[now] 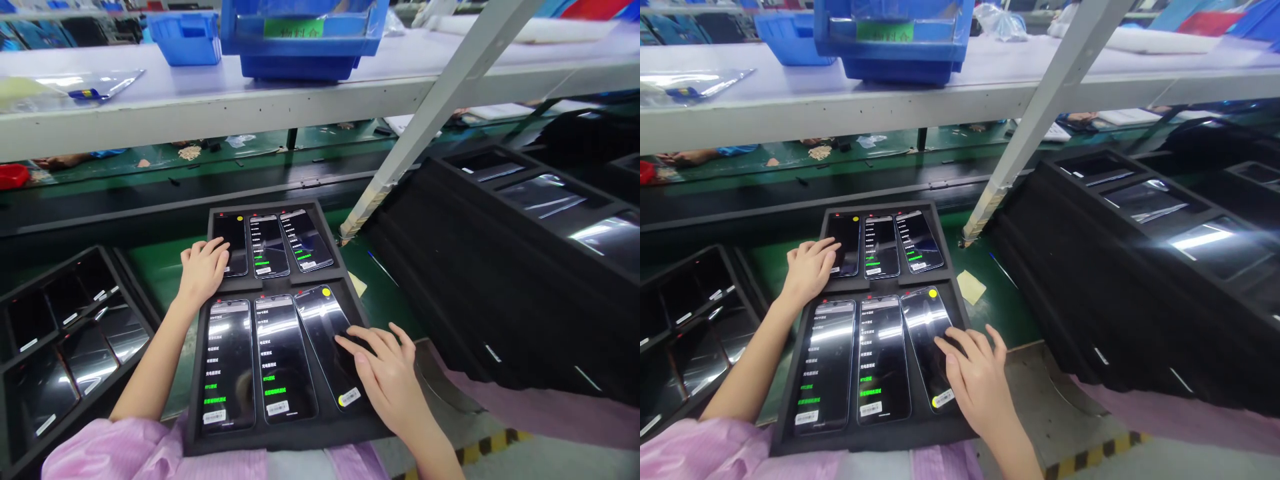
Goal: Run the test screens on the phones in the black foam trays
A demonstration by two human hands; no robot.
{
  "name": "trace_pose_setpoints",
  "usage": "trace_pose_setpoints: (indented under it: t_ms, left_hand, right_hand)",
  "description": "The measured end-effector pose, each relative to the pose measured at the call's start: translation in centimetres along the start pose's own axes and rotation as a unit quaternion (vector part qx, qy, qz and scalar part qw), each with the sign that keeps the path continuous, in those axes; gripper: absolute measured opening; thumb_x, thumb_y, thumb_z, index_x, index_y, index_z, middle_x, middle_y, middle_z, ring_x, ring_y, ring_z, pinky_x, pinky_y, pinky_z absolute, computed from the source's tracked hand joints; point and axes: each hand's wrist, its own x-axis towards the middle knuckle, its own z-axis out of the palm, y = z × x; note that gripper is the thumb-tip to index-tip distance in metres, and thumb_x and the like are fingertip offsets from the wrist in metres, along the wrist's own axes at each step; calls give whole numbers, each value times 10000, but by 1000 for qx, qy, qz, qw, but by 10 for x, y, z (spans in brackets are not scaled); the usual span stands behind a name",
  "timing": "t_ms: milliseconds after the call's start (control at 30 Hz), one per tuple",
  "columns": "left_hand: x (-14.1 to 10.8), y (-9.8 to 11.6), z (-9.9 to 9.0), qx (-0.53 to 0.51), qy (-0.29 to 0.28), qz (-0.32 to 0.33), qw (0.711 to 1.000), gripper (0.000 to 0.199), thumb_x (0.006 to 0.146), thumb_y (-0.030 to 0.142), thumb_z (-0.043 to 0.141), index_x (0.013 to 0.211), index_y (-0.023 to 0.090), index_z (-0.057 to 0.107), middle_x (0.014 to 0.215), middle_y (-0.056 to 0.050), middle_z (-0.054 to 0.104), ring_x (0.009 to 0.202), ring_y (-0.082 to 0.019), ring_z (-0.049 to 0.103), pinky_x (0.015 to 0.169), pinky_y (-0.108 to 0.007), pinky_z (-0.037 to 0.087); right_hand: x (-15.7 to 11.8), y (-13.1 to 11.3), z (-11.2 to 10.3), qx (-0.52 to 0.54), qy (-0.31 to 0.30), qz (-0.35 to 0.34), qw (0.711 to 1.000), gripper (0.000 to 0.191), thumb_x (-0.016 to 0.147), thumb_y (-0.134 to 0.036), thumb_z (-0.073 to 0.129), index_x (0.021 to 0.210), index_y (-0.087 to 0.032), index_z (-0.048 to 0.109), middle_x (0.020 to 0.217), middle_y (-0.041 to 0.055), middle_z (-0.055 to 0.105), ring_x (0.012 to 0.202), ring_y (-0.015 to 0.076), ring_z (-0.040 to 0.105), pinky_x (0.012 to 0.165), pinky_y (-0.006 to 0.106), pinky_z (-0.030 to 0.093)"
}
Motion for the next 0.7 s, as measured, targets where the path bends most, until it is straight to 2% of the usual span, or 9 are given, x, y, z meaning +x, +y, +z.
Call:
trace_pose_setpoints:
  t_ms: [200,467,567,633,700]
  left_hand:
    - [1,-3,3,17,-36,31,999,411,895,311,300,965,257,701,1040,-79,686,1019,-321,484,934,-535,208]
    - [2,-4,4,39,-35,28,998,430,912,308,264,981,247,684,1067,-65,681,1042,-312,485,903,-514,227]
    - [1,-5,3,16,13,-8,1000,430,914,295,246,1092,222,631,1120,-80,649,1049,-281,492,902,-477,263]
    - [-1,-7,2,-4,64,-48,997,443,912,280,226,1147,188,590,1126,-99,634,1051,-264,496,900,-450,291]
    - [-3,-10,1,-24,88,-76,993,449,909,277,217,1137,179,591,1108,-99,631,1043,-254,502,904,-439,309]
  right_hand:
    - [-1,4,3,3,-49,-21,999,340,890,-161,360,1097,-276,604,1082,-33,662,966,188,547,1014,472,174]
    - [0,4,3,17,-27,-24,999,326,881,-138,374,1068,-264,609,1058,-40,672,948,177,566,1029,464,142]
    - [-2,5,2,35,30,-40,998,341,870,-127,357,1051,-247,620,1019,-28,684,936,179,571,1034,472,144]
    - [-3,6,3,62,71,-31,995,337,868,-138,349,1001,-242,641,969,-20,695,912,181,575,1032,482,168]
    - [-4,6,3,95,92,-16,991,332,868,-154,349,928,-250,661,908,-25,701,874,177,579,1028,486,194]
